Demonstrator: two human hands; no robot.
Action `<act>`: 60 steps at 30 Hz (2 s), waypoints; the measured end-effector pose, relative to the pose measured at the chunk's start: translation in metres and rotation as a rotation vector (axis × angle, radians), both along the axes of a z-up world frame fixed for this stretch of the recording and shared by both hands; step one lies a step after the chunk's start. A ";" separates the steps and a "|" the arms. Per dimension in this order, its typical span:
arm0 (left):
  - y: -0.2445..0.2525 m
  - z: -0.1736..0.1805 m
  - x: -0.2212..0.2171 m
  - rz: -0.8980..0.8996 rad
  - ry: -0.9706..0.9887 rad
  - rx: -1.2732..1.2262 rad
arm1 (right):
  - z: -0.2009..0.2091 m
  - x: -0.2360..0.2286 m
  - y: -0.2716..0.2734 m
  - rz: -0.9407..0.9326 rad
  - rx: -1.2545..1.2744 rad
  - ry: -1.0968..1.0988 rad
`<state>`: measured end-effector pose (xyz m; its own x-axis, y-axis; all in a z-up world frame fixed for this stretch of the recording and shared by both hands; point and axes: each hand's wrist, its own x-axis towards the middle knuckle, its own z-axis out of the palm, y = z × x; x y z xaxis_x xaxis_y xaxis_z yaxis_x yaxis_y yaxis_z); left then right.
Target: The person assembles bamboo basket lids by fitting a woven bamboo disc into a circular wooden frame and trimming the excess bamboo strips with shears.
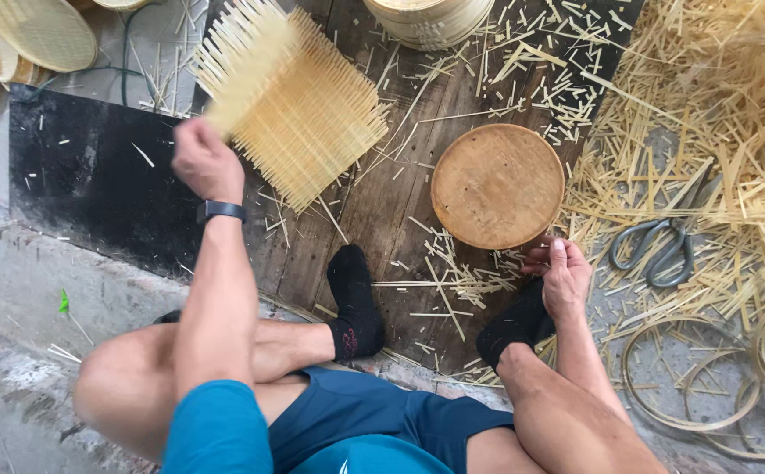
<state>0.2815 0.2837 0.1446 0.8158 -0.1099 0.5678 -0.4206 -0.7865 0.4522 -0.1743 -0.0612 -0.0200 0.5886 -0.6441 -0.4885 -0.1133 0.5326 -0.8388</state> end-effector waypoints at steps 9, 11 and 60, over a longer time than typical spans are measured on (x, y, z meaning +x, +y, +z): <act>-0.133 -0.010 -0.164 -0.906 0.010 0.014 | 0.069 0.020 -0.026 -0.119 0.080 -0.313; -0.138 -0.028 -0.203 -1.161 0.063 0.298 | 0.098 0.026 -0.035 -0.192 0.368 -0.362; -0.231 -0.048 -0.188 -1.261 0.499 0.866 | 0.004 -0.233 -0.019 -0.435 -1.050 1.338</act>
